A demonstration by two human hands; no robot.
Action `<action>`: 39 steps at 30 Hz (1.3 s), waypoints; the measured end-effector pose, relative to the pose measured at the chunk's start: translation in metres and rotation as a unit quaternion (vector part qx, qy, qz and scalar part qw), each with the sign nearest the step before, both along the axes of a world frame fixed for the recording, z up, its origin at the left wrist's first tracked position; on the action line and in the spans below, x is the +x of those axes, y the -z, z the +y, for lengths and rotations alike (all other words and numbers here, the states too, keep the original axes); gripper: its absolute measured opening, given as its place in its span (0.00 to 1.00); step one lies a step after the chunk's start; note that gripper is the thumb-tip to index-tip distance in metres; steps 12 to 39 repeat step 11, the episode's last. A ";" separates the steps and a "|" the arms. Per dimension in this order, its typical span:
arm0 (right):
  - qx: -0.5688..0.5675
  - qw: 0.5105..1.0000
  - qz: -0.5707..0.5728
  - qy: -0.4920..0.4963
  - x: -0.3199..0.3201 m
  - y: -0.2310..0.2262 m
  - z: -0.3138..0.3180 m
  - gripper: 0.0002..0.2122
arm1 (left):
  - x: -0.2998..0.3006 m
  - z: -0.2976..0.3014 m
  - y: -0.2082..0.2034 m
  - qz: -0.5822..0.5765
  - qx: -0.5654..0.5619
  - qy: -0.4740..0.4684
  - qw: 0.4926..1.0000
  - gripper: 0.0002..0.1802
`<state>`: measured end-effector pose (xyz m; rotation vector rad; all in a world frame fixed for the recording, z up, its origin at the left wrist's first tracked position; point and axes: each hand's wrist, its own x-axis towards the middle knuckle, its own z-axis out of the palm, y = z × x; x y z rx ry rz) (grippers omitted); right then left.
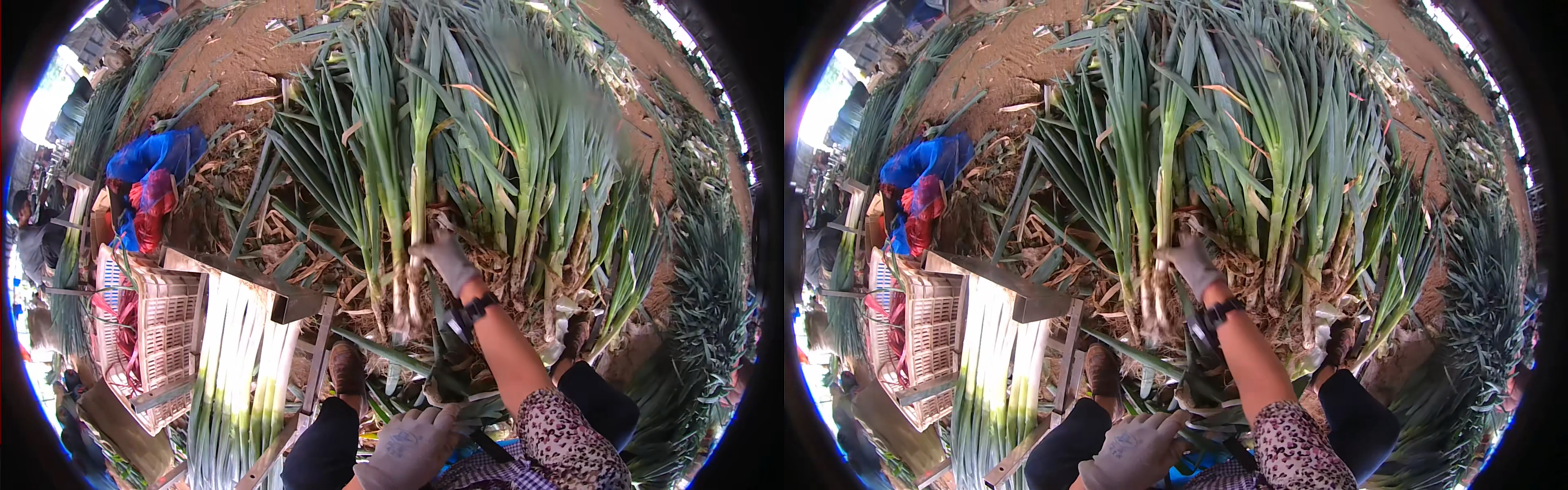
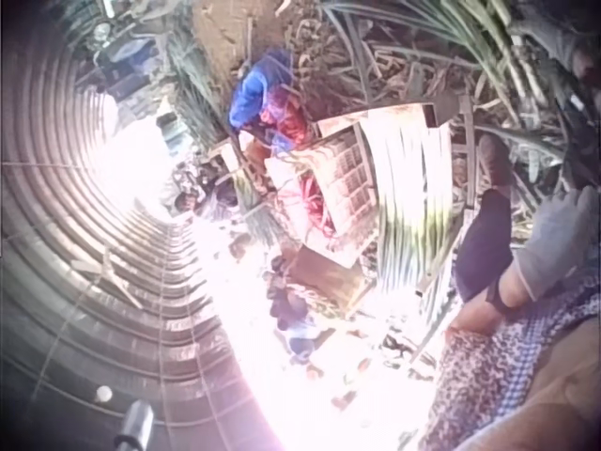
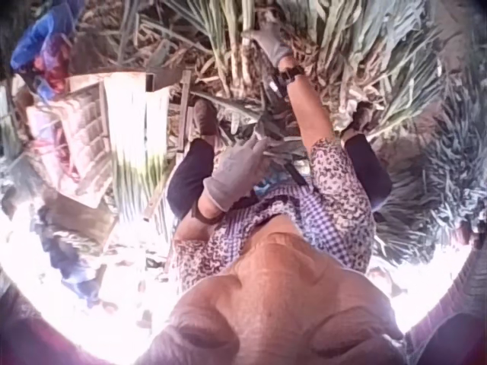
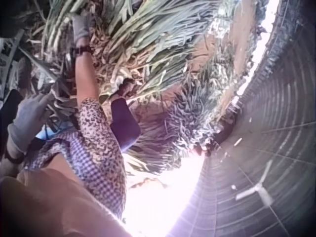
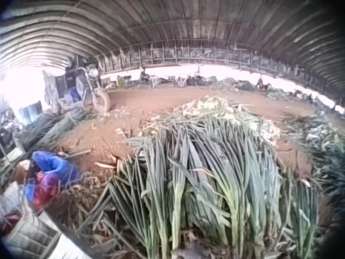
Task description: The person cleans leeks by hand, peeling away the outer layers and pulling off the roots before placing them onto a metal rack.
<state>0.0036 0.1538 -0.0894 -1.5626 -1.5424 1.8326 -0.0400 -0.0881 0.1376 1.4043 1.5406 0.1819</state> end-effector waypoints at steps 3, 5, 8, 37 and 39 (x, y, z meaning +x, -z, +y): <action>-0.046 0.966 0.251 -0.033 0.055 0.009 -0.043 0.17 | 0.000 -0.008 0.011 0.044 0.098 0.012 0.994 0.20; 0.091 0.968 0.236 0.004 0.119 0.073 -0.050 0.11 | 0.018 0.008 0.009 0.015 0.135 0.036 0.990 0.19; 0.093 0.965 0.184 -0.159 0.081 -0.010 -0.076 0.17 | 0.003 -0.008 0.015 0.061 0.108 0.012 0.992 0.17; -0.145 0.944 0.296 0.013 0.087 -0.061 -0.073 0.23 | 0.009 -0.008 0.022 0.092 0.107 0.007 0.990 0.19; -0.145 0.944 0.296 0.013 0.087 -0.061 -0.073 0.23 | 0.009 -0.008 0.022 0.092 0.107 0.007 0.990 0.19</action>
